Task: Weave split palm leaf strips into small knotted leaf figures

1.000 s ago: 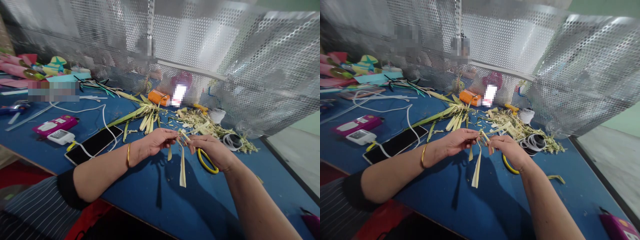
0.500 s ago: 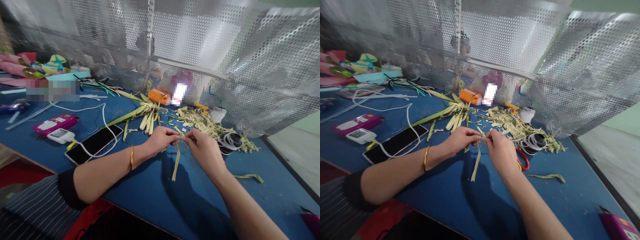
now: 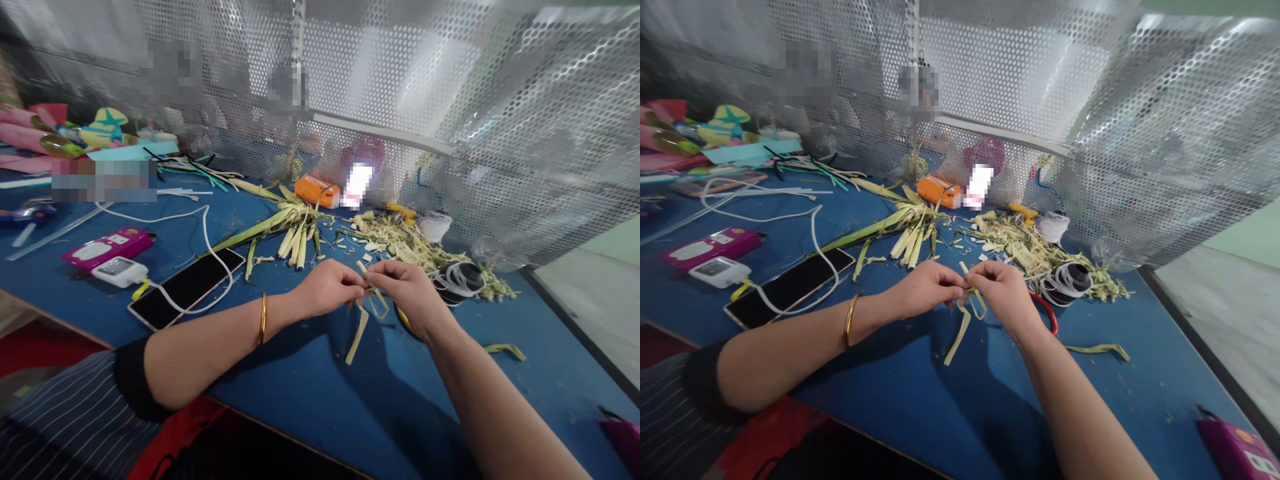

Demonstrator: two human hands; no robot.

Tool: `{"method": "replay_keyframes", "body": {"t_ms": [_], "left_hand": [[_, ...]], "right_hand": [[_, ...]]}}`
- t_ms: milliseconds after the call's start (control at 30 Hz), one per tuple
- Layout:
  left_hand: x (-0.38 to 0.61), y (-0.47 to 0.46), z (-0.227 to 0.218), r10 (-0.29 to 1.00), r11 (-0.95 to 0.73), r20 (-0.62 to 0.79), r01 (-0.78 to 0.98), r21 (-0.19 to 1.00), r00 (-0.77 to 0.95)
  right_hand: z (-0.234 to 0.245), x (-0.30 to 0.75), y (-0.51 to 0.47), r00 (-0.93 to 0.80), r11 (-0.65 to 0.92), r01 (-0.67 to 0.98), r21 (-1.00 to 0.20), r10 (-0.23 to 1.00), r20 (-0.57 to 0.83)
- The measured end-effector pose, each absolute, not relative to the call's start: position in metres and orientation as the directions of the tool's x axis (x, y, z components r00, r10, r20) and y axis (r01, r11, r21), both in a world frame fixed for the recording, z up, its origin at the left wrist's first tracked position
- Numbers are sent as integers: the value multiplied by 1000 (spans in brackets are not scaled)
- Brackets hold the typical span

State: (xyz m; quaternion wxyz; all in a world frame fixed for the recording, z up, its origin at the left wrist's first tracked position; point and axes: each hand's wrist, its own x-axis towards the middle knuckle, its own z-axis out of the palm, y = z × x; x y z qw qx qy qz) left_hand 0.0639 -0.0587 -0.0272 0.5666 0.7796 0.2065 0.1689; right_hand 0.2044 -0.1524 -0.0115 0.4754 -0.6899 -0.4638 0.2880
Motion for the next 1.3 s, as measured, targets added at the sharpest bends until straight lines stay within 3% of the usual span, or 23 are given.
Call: {"method": "replay_keyframes", "body": {"t_ms": [600, 767, 967, 1100, 1300], "left_hand": [[60, -58, -20, 355, -172, -126, 197, 965, 926], [59, -62, -17, 361, -184, -97, 173, 968, 927], [61, -71, -25, 196, -230, -79, 124, 965, 978], [62, -69, -27, 231, -185, -119, 164, 969, 966], [61, -67, -23, 264, -79, -176, 204, 976, 948]], "right_hand": [[-11, 202, -151, 571, 44, 241, -970, 802, 178], [-11, 201, -150, 557, -5, 204, -979, 823, 112], [-15, 201, -146, 570, -90, 100, -991, 821, -17], [-16, 204, -145, 679, 71, 69, -995, 728, 99], [-13, 196, -148, 636, 248, 253, -935, 686, 354]]}}
